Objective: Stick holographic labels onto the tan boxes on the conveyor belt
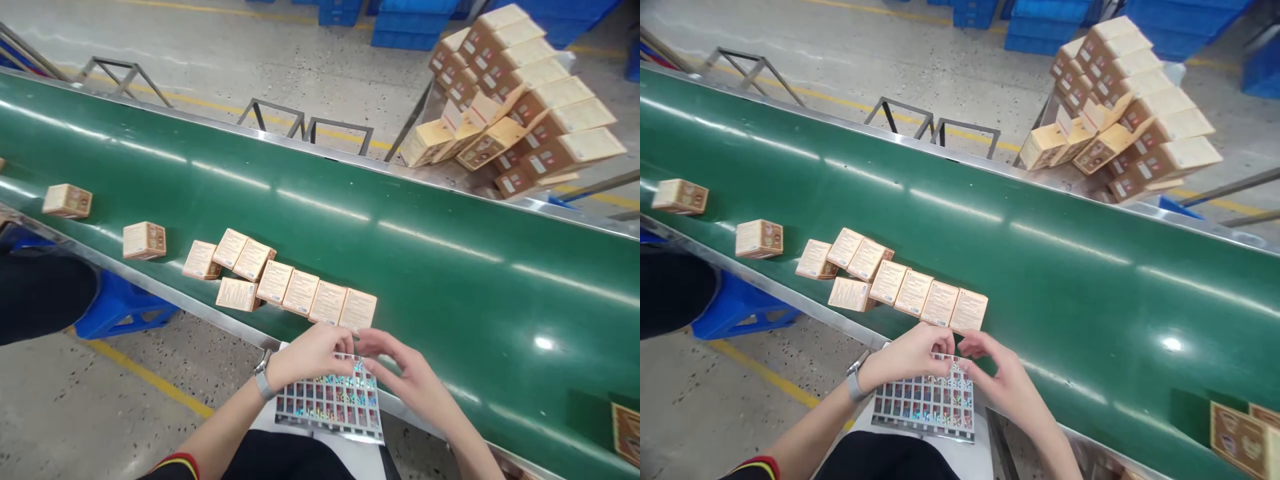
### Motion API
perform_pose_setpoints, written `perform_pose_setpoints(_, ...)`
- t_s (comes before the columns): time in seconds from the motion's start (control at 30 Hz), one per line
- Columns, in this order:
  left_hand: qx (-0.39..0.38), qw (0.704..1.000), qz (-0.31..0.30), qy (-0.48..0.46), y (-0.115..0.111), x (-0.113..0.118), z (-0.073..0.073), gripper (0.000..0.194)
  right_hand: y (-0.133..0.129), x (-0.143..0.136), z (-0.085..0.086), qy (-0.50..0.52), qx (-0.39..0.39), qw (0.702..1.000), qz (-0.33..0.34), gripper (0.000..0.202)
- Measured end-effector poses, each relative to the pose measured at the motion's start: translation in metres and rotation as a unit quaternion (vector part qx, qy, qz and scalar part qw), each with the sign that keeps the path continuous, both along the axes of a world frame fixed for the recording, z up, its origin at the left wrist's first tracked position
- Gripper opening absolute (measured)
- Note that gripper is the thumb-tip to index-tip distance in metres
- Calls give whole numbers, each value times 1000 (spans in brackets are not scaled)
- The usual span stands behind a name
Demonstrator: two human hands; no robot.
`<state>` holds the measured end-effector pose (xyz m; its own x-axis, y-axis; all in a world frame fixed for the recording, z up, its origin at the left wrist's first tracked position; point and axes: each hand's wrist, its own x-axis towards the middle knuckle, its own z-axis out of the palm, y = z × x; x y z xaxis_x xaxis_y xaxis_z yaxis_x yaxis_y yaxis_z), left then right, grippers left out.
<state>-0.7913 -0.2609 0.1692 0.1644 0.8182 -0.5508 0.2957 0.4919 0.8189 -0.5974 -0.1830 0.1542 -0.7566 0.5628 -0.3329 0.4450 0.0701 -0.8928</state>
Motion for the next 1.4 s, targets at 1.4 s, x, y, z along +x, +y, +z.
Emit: perform_pose_setpoints(1.4,142,903,-330,235,0,29,-53,20,-32,-19,-95,32,-45,806,-589,28)
